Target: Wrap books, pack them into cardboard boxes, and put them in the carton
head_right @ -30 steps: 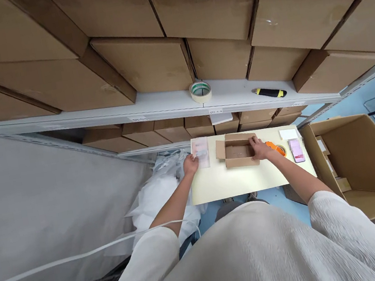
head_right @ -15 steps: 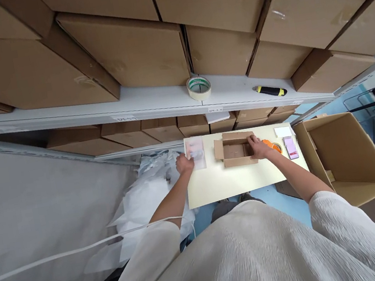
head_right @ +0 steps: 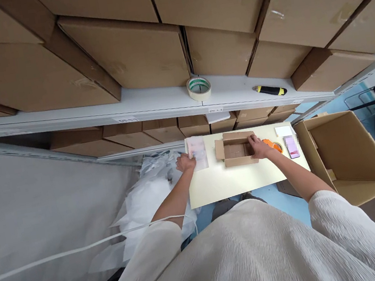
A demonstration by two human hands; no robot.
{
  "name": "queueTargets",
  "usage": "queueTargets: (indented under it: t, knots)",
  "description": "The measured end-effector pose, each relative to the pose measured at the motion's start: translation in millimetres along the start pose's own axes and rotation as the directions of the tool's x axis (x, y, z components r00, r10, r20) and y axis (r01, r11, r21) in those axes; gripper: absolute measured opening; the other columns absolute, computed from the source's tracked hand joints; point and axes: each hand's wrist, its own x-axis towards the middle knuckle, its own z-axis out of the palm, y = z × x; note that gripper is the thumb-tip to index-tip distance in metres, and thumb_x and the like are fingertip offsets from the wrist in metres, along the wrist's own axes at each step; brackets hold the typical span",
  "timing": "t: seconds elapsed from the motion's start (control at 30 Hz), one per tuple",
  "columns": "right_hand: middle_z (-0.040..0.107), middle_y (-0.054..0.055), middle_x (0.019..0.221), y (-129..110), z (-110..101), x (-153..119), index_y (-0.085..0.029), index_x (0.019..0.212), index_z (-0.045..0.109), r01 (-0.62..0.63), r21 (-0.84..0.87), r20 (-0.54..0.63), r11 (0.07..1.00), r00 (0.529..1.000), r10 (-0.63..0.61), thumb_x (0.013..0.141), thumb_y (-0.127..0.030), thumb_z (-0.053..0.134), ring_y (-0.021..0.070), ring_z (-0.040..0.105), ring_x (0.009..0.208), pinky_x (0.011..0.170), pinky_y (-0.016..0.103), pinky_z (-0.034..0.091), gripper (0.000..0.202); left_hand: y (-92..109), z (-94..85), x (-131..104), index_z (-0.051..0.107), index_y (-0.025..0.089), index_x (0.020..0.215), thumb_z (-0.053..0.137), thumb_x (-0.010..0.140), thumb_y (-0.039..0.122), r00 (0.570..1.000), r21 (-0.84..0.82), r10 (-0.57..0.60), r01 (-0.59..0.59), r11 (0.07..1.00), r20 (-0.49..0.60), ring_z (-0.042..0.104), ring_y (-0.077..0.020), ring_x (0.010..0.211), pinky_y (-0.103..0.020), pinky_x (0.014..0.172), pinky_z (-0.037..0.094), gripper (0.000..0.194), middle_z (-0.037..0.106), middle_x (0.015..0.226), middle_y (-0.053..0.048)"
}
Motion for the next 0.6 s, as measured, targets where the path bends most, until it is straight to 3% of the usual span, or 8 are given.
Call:
queueTargets:
  t: [0.2,0.4,0.5,0.6]
  knots:
    - [0.021,0.018,0.176,1.8,1.0,2.6,-0.035,0.176,0.008,0.011,0.006,0.0,1.0,1.0,-0.011,0.079,-0.037,0.09,0.0394,0.046,0.15,0.117,0.053,0.048,0.128,12.7,-16.6,-18.7,0.063,0.025,0.108,0.067,0.095,0.022,0.993,-0.204,0.089,-0.07,0.976,0.081,0.072,-0.0292,0.109,-0.042,0.099,0.054,0.014,0.074,0.105,-0.008]
    - [0.025,0.02,0.173,3.6,2.0,4.6,-0.031,0.174,0.016,0.036,0.011,-0.013,0.999,0.999,-0.036,0.076,-0.039,0.091,0.0405,0.046,0.148,0.113,0.052,0.05,0.124,29.7,-56.5,-38.2,0.065,0.024,0.108,0.06,0.096,0.021,0.979,-0.267,0.194,-0.202,0.942,-0.056,0.072,-0.0219,0.103,-0.035,0.096,0.056,0.014,0.075,0.105,-0.005]
    - [0.03,0.02,0.171,4.7,2.1,5.2,-0.029,0.172,0.023,0.058,-0.013,-0.04,0.998,0.998,-0.059,0.075,-0.04,0.091,0.0419,0.045,0.147,0.115,0.053,0.047,0.119,40.5,-85.3,-53.6,0.064,0.023,0.116,0.059,0.097,0.021,0.943,-0.299,0.295,-0.329,0.896,-0.155,0.071,-0.0206,0.106,-0.032,0.099,0.056,0.02,0.074,0.11,-0.005]
    - [0.035,0.019,0.168,6.3,1.8,4.9,-0.03,0.17,0.029,0.077,-0.029,-0.077,0.997,0.994,-0.079,0.072,-0.043,0.092,0.0445,0.041,0.148,0.119,0.058,0.039,0.117,58.2,-106.2,-73.7,0.061,0.023,0.121,0.059,0.101,0.025,0.858,-0.316,0.439,-0.508,0.802,-0.266,0.07,-0.0214,0.112,-0.032,0.101,0.056,0.02,0.073,0.117,-0.007]
